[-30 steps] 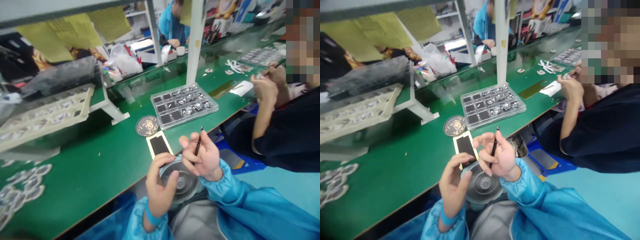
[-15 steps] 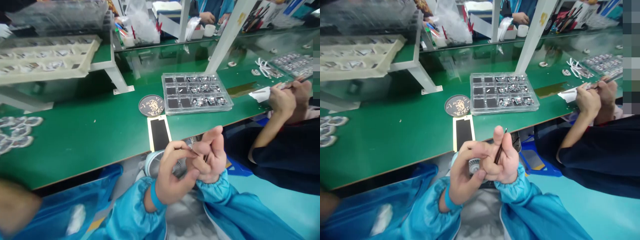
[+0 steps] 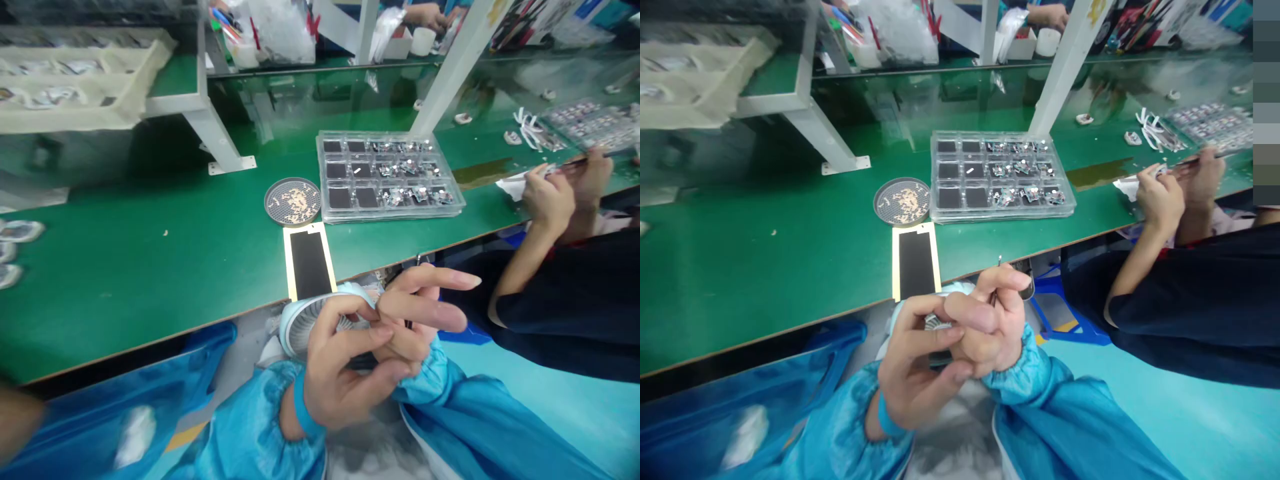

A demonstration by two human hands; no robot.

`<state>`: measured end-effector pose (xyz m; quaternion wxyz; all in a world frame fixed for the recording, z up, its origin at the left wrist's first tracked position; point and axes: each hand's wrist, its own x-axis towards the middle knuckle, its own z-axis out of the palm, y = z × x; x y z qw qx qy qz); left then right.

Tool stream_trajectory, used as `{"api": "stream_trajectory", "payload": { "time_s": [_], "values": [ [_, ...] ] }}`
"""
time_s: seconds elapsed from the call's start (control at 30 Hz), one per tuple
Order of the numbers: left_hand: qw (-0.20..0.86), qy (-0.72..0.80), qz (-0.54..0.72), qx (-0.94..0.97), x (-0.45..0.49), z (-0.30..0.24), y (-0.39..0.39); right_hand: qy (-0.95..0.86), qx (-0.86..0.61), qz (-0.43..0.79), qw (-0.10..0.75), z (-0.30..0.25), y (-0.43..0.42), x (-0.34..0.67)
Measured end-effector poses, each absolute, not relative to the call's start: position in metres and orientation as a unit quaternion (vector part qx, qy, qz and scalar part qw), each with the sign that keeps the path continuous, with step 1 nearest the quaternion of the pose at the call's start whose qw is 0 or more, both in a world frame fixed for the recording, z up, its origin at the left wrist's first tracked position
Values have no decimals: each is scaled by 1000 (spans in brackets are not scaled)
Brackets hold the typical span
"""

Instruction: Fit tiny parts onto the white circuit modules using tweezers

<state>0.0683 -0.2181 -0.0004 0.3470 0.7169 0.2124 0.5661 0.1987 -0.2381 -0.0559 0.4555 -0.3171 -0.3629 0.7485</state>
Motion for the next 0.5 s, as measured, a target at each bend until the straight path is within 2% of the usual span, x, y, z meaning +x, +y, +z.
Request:
{"api": "stream_trajectory", "payload": {
  "time_s": [0.13, 0.2, 0.37, 0.5],
  "values": [
    [316, 202, 563, 737, 68, -1, -212, -153, -184, 778, 581, -46, -238, 200],
    [317, 200, 563, 736, 66, -5, -211, -107, -168, 774, 601, -42, -236, 201],
    [297, 228, 559, 740, 53, -20, -212, -82, -122, 815, 561, -36, -226, 203],
    [298, 268, 528, 749, 40, -32, -211, -113, -123, 851, 498, -29, -216, 203]
  ]
}}
